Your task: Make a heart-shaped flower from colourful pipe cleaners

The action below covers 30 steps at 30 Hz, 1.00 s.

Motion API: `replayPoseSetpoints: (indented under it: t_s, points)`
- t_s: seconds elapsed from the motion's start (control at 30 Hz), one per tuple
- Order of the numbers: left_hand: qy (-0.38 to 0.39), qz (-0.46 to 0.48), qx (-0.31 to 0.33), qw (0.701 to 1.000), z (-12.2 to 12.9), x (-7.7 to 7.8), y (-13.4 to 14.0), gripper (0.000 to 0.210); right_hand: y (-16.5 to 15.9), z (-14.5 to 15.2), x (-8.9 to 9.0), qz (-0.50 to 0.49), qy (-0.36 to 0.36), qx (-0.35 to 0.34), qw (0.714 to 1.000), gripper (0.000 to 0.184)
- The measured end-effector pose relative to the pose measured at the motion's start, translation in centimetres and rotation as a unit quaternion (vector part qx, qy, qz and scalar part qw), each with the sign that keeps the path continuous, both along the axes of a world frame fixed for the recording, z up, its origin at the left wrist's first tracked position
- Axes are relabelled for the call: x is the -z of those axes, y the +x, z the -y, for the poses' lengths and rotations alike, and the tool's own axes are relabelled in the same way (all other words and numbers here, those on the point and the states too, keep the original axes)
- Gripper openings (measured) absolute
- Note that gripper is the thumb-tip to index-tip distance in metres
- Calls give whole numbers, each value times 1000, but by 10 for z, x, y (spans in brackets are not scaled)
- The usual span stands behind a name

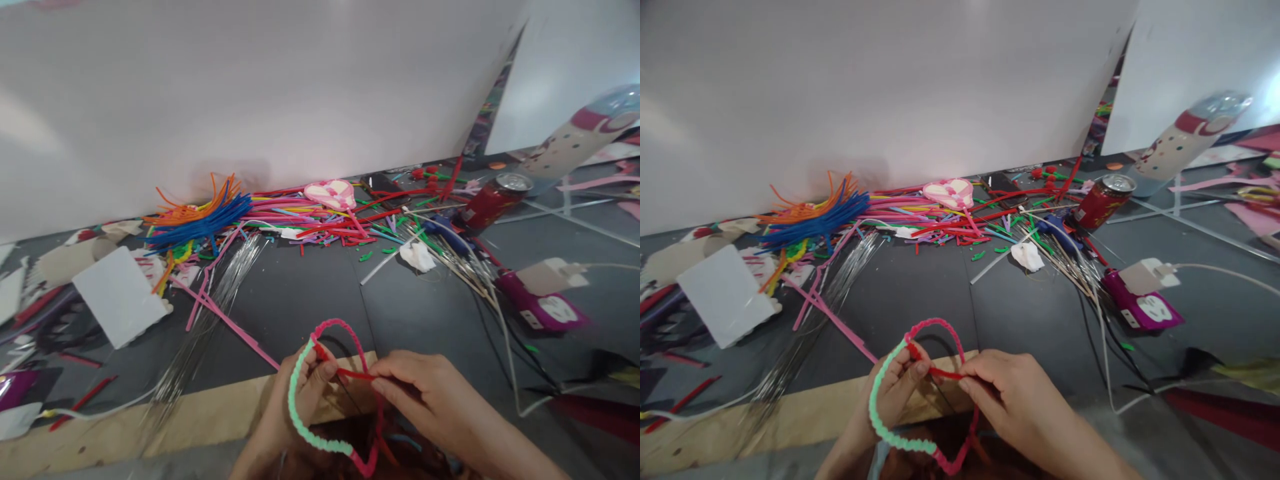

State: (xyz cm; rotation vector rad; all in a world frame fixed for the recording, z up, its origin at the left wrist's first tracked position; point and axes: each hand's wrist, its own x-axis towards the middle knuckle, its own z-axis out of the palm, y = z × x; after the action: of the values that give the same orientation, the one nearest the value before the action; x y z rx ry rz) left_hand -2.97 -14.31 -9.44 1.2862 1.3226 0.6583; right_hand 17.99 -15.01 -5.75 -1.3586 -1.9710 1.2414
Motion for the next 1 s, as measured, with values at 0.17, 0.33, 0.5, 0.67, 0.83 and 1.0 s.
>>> replayPoseSetpoints:
  t_s: [0.17,0.33,0.5,0.67,0.83,1.0]
  points:
    - [3,49,-2,999,-1,12,-3,27,-1,8,-2,9,69,-13,997,20]
    - [18,70,10,997,-4,9,-1,28,-15,18,10,-8,168,-84,982,20]
    - [10,92,3,996,-4,6,2,26,-20,22,29,147,339,-148,917,24]
    - [-33,99,-6,995,-3,5,4,26,-25,25,31,241,370,-158,883,34]
    - [-43,74,15,996,-6,-3,2,21,-27,29,40,242,357,-132,893,35]
    - [-80,110,56,989,-8,-13,0,14,-27,33,53,225,327,-115,910,39]
